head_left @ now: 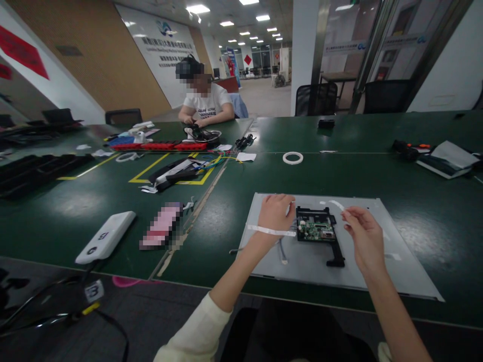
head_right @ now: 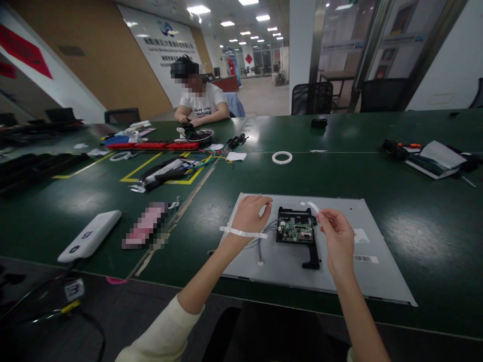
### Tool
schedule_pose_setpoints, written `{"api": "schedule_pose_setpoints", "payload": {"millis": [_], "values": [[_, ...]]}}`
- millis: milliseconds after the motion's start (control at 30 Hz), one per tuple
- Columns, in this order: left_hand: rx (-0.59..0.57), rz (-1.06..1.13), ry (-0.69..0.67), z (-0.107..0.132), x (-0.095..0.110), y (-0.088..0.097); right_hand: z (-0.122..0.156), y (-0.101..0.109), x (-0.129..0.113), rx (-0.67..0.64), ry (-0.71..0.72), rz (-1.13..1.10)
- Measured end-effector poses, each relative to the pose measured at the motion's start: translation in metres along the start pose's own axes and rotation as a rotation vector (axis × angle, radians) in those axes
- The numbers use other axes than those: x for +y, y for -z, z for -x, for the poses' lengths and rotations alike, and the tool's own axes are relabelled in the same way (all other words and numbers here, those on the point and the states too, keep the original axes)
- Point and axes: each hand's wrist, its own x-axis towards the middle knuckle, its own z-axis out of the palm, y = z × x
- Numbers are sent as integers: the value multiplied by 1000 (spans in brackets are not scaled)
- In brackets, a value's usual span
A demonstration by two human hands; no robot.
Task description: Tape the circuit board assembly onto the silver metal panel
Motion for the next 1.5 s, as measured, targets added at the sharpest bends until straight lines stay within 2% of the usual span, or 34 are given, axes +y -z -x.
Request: {"api": "schedule_pose_setpoints", "payload": {"millis": [100,300,433,567,667,800,967,1133,1267,1400,1500], "values": [[-7,-56,-30,-6,11,0,-7,-2,8,-15,39,74],[-46,-57,-35,-18,18,-13,-7,16,34,-189,-53,208],[-118,1,-64,-27,20,-35,-4,25,41,-227,-56,275],[-244,35,-82,-34,24,-63,-6,28,42,-217,-40,347],[-285,29,-90,-35,27,-82,-7,30,44,-197,-19,416],[-318,21,-106,-33,27,-96,-6,31,43,-146,11,531],[-333,13,-140,-32,23,-98,-7,26,35,-30,65,680],[-327,31,-125,-29,24,-98,-5,20,32,-10,80,684],[-243,37,-36,-30,25,-94,-9,11,26,-17,94,560],[-122,38,91,-34,23,-86,-23,-8,8,-21,145,422],[-67,32,117,-35,20,-81,-30,-18,-1,-22,176,358]]}}
